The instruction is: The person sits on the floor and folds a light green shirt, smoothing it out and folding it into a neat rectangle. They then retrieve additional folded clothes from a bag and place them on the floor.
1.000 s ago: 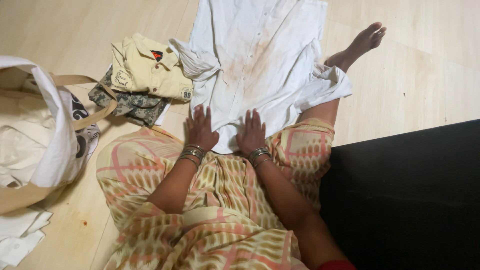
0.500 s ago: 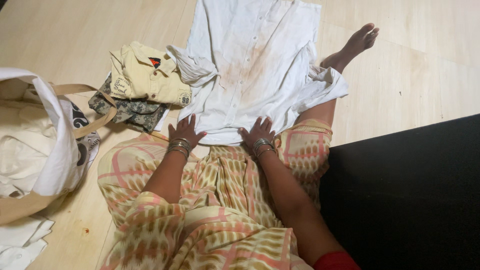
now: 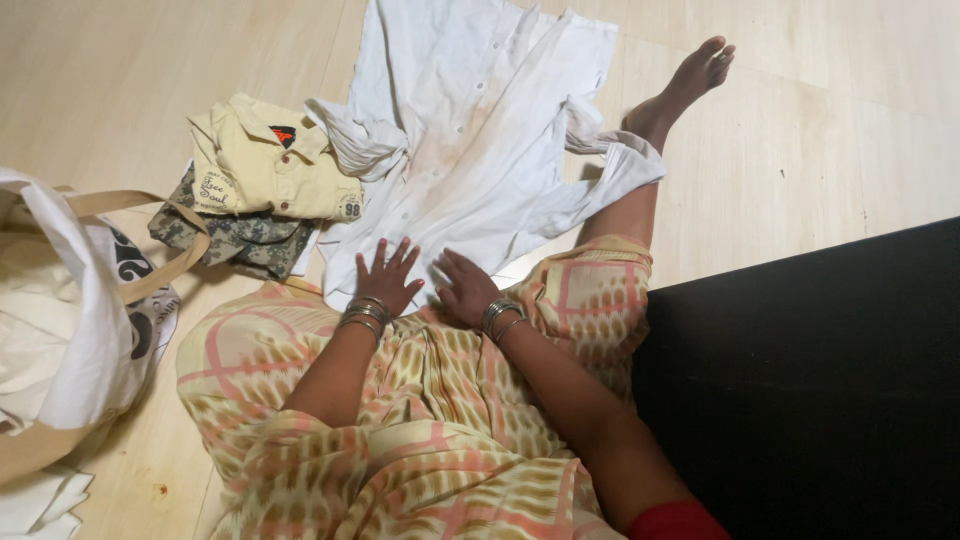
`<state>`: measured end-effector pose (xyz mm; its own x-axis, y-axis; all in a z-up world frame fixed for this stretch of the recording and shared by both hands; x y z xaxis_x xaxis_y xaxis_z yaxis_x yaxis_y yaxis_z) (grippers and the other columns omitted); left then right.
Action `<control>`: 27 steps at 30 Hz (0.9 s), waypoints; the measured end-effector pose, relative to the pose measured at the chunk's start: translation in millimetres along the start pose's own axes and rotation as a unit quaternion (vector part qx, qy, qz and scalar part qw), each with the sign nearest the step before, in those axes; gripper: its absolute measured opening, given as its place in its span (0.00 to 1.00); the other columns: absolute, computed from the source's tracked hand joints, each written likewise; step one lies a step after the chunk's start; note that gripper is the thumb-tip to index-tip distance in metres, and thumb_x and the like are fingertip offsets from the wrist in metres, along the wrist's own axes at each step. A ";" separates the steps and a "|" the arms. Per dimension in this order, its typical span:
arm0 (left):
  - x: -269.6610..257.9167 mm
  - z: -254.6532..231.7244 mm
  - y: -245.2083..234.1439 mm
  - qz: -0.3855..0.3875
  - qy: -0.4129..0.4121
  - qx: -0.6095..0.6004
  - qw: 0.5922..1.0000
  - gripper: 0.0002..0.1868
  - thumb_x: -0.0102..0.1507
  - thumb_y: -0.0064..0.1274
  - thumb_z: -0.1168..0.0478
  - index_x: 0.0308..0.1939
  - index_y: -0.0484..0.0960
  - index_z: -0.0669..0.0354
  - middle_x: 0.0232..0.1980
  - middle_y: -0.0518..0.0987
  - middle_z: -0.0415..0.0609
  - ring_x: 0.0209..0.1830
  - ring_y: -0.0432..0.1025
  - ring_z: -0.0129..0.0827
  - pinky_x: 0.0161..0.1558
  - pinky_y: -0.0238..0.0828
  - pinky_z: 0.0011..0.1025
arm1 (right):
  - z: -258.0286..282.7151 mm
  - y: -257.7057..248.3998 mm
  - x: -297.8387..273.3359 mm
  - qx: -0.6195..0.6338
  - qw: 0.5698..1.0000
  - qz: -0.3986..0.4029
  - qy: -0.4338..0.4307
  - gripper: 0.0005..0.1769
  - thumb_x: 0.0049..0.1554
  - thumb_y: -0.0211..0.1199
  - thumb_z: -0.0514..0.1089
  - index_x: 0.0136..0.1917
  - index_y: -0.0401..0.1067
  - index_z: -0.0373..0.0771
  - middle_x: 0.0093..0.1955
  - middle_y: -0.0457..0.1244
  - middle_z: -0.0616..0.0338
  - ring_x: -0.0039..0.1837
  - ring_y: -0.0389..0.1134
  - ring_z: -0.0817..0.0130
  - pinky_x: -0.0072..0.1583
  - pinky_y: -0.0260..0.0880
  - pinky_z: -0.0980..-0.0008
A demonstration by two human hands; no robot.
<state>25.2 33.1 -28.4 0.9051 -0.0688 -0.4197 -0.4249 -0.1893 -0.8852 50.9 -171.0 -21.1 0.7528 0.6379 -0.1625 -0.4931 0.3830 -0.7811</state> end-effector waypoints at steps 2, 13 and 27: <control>-3.1 9.4 -5.9 0.004 -0.013 0.024 1.000 0.41 0.68 0.39 0.36 0.81 0.42 0.32 0.86 0.35 0.32 0.85 0.29 0.45 0.74 0.27 0.67 | 6.7 -4.9 1.5 -0.078 0.997 0.010 -0.012 0.38 0.62 0.48 0.55 0.82 0.49 0.44 0.87 0.40 0.48 0.86 0.39 0.52 0.82 0.41 0.48; -12.6 60.9 -35.7 0.063 -0.060 0.061 0.994 0.45 0.67 0.46 0.41 0.82 0.38 0.28 0.86 0.33 0.27 0.85 0.33 0.38 0.77 0.25 0.62 | -75.3 -48.9 29.9 -0.267 0.943 0.120 0.160 0.43 0.63 0.44 0.66 0.85 0.35 0.55 0.88 0.28 0.60 0.88 0.29 0.59 0.80 0.34 0.38; -8.8 -3.7 -2.3 -0.135 0.058 0.053 0.988 0.33 0.66 0.48 0.49 0.74 0.68 0.57 0.80 0.56 0.56 0.82 0.47 0.50 0.76 0.40 0.62 | 13.4 -8.2 25.1 -0.228 0.971 0.069 -0.027 0.39 0.63 0.46 0.53 0.83 0.44 0.40 0.87 0.39 0.43 0.86 0.37 0.48 0.80 0.36 0.42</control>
<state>18.3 30.5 -22.0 0.9790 -0.1429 -0.1456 -0.1623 -0.1135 -0.9802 67.9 -149.2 -10.6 0.6636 0.7005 -0.2625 -0.3339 -0.0366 -0.9419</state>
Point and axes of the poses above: each hand's wrist, its own x-axis towards the middle knuckle, its own y-axis out of the palm, z = x × y, the point moved 1 cm from there along x, towards the middle knuckle
